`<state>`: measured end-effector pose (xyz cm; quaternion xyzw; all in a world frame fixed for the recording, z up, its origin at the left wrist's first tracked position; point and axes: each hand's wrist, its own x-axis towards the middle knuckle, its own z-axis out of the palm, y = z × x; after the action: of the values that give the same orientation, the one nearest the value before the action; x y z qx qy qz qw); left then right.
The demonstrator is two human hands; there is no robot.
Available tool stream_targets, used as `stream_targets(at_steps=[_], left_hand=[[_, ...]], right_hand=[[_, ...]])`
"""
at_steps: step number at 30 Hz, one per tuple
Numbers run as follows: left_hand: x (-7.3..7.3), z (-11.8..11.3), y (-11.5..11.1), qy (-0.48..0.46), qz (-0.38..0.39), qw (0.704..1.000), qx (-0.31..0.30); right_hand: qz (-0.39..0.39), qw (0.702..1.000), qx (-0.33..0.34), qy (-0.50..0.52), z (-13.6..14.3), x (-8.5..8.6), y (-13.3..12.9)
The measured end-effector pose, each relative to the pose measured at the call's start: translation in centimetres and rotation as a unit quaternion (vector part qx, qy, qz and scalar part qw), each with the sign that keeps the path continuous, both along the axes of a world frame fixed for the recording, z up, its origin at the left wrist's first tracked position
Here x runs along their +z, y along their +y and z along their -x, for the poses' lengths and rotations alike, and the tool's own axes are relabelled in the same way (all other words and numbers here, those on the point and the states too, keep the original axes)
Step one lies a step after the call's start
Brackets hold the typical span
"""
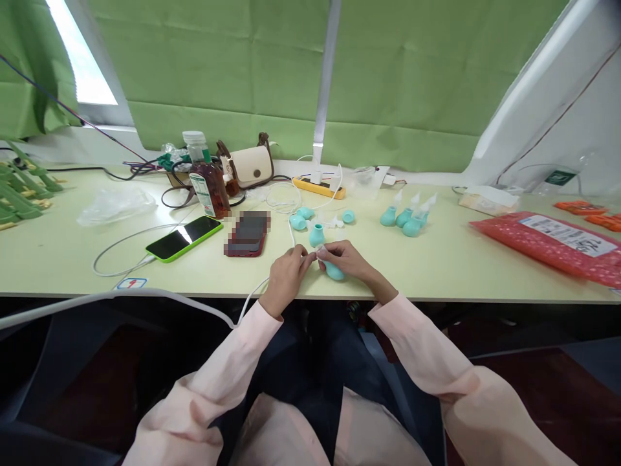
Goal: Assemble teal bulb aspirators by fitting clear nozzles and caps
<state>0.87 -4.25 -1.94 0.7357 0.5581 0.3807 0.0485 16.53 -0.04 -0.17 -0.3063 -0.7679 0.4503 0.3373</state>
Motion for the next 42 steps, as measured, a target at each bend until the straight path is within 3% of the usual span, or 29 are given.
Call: stream_targets(at_steps=[7,22,30,37,42], left_hand=[[-0.22,0.23,0.1,0.02,-0.009,1.0,-0.012],[-0.01,-0.29,-0.36,-0.197,0.0,0.971,-0.137],[-0.18,-0.11,-0.36,-0.233,-0.005,0.964,-0.13],[-0.1,-0.14,-0.18,-0.216,0.005,0.962,-0.166],[-0.04,-0.24,-0.49,-0.166,-0.044,0.975,-0.138]], right_hand=[[0.06,0.997,0.0,0.057,0.43,-0.6,-0.06],[0.083,0.989,0.044,0.112,0.7,-0.14,-0.58],[0.084,0.989,0.06,0.102,0.61,-0.18,-0.9],[0.084,0.989,0.053,0.109,0.6,-0.28,-0.67],[0.077,0.988,0.033,0.127,0.8,-0.54,-0.6]])
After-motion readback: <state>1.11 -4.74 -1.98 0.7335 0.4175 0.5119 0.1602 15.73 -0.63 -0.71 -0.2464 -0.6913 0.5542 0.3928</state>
